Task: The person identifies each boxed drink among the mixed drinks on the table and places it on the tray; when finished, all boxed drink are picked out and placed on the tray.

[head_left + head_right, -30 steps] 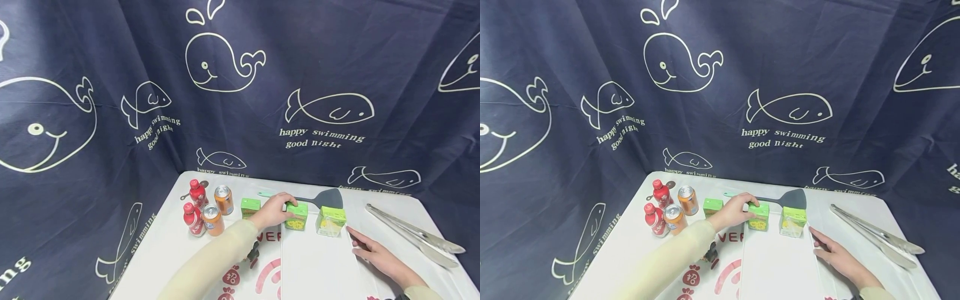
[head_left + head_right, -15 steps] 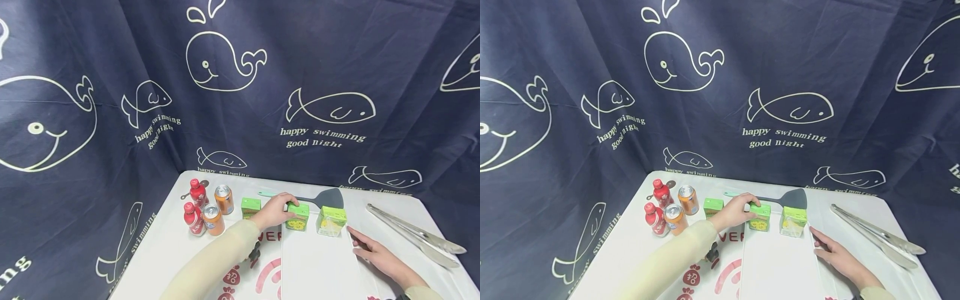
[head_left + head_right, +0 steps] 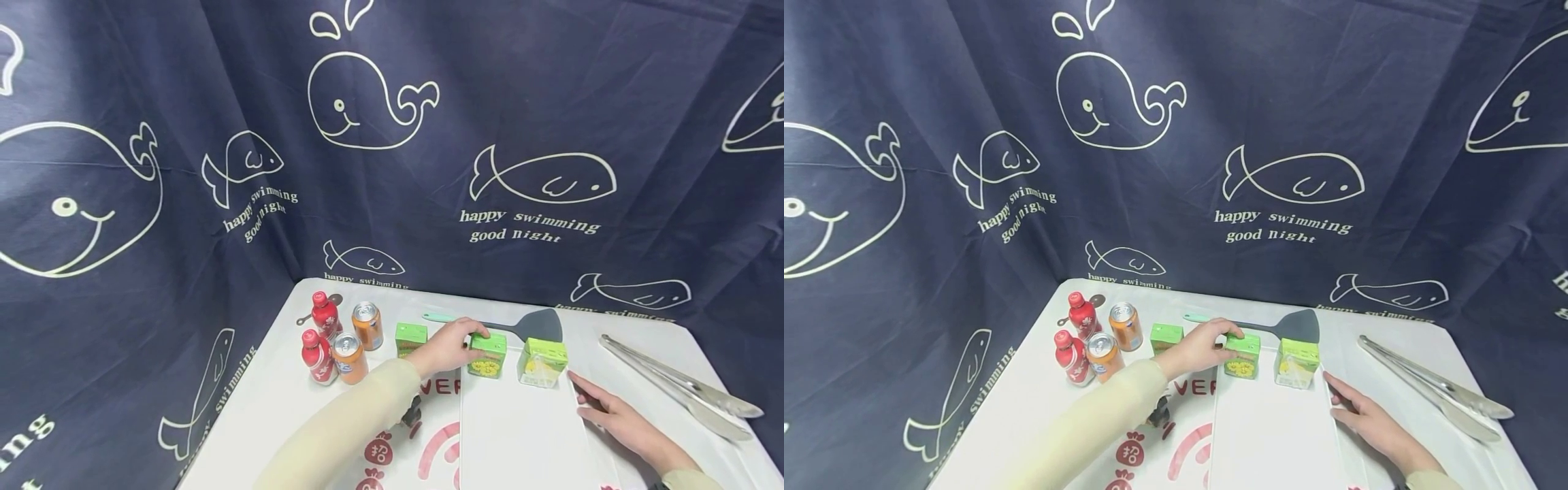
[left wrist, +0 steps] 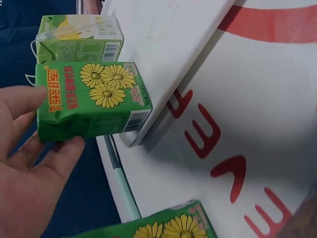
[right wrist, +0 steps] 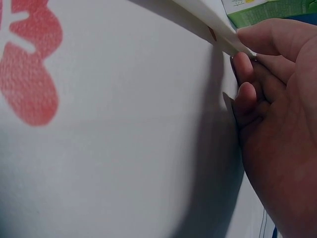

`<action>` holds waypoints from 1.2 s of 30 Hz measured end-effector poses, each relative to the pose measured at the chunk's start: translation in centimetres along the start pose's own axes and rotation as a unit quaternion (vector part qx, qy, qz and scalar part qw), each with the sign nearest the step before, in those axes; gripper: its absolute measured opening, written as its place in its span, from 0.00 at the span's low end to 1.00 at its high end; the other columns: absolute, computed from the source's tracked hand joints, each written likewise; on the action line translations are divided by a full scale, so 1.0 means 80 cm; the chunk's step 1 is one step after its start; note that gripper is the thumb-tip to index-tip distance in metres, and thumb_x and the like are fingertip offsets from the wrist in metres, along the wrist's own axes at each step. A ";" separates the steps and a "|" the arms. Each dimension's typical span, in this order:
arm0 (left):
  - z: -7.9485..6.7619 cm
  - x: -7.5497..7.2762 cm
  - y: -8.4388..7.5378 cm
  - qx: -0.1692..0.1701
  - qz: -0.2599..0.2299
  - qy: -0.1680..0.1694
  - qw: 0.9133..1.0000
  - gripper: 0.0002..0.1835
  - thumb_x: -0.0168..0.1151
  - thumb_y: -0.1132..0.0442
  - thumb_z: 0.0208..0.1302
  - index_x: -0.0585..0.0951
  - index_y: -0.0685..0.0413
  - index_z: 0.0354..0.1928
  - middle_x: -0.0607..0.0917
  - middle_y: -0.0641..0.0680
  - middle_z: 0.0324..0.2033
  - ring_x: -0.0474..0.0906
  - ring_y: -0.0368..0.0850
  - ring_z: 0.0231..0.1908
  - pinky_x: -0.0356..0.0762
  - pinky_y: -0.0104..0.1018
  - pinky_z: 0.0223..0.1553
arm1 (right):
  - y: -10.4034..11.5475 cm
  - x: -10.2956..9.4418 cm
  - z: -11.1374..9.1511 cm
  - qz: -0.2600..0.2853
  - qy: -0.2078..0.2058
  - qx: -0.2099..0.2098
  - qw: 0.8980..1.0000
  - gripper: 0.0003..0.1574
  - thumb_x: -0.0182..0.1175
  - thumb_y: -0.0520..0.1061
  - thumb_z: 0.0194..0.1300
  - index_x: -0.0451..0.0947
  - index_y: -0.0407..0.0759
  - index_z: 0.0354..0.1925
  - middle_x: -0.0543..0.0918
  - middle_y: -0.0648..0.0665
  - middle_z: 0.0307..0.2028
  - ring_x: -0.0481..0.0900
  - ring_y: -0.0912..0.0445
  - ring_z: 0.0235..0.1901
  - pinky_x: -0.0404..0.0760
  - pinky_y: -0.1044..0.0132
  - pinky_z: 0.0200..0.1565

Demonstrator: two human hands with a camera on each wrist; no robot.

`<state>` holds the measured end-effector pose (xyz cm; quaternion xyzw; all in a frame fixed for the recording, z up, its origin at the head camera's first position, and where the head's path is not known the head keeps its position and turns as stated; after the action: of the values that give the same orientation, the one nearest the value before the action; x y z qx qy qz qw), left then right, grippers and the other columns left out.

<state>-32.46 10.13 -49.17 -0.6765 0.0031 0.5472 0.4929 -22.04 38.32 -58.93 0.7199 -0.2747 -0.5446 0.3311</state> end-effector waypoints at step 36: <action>-0.206 -0.082 0.049 0.023 0.038 0.052 0.998 0.29 0.61 0.45 0.76 0.73 0.43 0.75 0.69 0.51 0.76 0.62 0.45 0.75 0.63 0.48 0.74 | -0.002 0.001 0.005 -0.007 0.010 0.002 1.000 0.47 0.61 0.54 0.76 0.56 0.34 0.80 0.66 0.25 0.72 0.67 0.80 0.53 0.68 0.85 0.52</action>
<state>-25.04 -6.44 -48.33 -0.6921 0.0667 0.5292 0.4864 -22.38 38.31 -59.18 0.7276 -0.2677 -0.5392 0.3289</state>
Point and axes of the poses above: each hand's wrist, its own z-axis towards the middle knuckle, its own x-axis out of the palm, y = z × x, the point moved 9 cm from there along z, towards the middle knuckle
